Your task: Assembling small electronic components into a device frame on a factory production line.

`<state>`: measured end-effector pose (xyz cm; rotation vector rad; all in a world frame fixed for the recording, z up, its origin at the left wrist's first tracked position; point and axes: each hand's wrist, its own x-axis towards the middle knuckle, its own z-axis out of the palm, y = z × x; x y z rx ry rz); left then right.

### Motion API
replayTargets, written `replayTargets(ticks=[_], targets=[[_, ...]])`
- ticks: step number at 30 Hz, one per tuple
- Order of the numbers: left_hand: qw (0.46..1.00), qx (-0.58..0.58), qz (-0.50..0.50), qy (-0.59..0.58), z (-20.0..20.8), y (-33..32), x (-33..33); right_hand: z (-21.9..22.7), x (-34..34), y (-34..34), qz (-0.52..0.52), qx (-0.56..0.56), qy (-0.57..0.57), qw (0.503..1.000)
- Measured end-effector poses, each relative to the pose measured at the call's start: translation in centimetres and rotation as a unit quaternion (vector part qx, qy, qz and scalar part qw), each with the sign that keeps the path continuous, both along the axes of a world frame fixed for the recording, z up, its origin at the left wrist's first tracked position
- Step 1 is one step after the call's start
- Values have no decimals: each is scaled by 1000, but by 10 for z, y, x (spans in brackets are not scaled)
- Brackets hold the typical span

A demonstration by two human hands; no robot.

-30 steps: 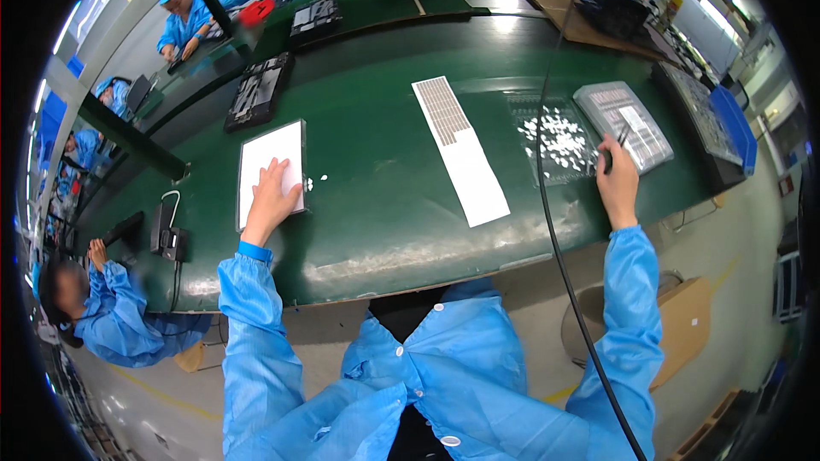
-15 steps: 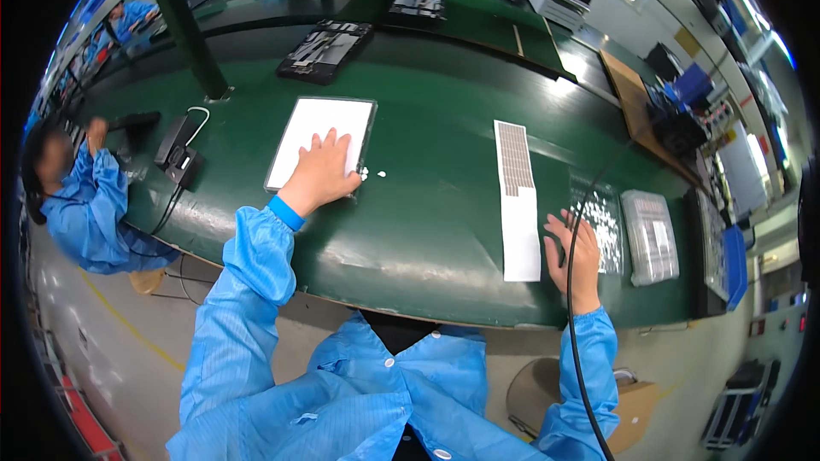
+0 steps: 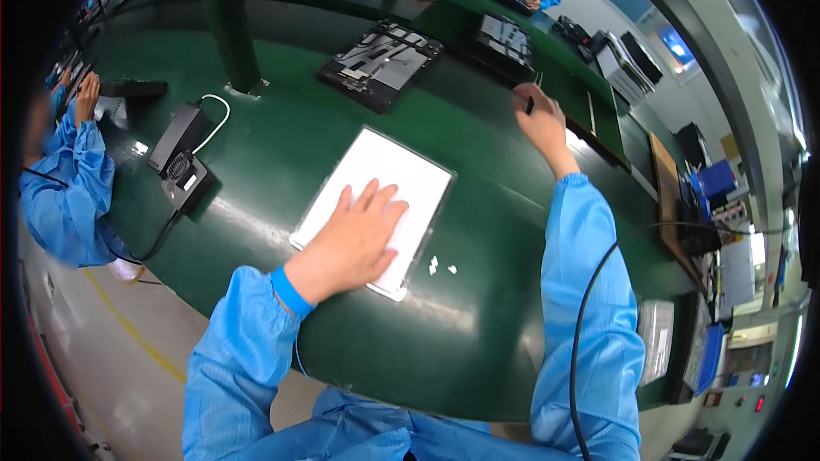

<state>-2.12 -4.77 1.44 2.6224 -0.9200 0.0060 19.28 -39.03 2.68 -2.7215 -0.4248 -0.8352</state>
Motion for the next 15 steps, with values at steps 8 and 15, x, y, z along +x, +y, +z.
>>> replayTargets(ticks=[8,15], targets=[[998,-50,28,38,-5,-13,-8,0,145,23,-36,-133,43,990],[997,-31,40,63,1,-19,-10,4,200,29,3,-311,87,946]])
